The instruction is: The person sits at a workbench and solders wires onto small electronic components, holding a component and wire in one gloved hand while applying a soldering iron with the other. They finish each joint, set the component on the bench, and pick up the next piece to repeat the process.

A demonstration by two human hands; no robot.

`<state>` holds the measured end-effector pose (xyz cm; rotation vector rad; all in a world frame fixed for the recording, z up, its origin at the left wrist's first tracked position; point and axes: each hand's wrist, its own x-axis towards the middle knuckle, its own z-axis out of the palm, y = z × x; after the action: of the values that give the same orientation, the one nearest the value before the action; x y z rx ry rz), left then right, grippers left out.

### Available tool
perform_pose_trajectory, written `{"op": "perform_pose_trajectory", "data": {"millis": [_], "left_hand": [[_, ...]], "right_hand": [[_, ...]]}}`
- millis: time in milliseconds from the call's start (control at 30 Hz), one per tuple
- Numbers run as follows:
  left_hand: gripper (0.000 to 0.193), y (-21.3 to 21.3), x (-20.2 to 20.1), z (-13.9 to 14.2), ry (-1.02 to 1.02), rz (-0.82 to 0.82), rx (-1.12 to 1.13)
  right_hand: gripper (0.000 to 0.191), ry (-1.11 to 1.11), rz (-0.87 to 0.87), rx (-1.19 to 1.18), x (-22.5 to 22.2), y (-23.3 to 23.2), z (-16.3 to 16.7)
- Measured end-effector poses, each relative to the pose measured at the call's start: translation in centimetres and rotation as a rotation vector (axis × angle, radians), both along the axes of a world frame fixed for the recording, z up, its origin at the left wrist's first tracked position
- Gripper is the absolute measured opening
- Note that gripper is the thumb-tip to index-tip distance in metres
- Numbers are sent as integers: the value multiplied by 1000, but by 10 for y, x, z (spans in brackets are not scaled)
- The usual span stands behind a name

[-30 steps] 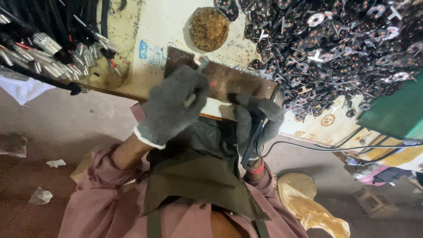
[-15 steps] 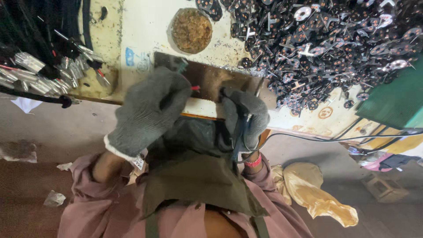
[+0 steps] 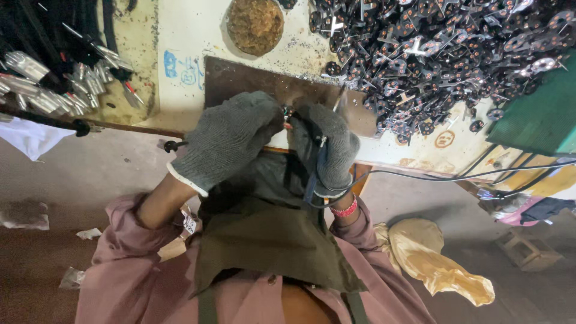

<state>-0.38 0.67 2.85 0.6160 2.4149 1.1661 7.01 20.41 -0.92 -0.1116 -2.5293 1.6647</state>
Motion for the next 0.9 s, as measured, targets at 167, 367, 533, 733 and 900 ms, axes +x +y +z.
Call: {"op": "perform_pose_trajectory", "data": {"millis": [167,367,533,733,900], "left_hand": [[13,9,21,-10,7,159,44],[17,2,19,-15,138,118,128],[13,7,10,-17,225,86,-102],[15,12,13,-27,304,132,-105],[17,11,12,-30,267,109,-100]], "right_hand": [[48,154,147,296,-2,5,6],[42,77,116,306,-9,3,9],[43,67,106,234,-11,-1,11],[39,18,104,187,-11,4,7],[24,-93,108,46,9,25,4]]}}
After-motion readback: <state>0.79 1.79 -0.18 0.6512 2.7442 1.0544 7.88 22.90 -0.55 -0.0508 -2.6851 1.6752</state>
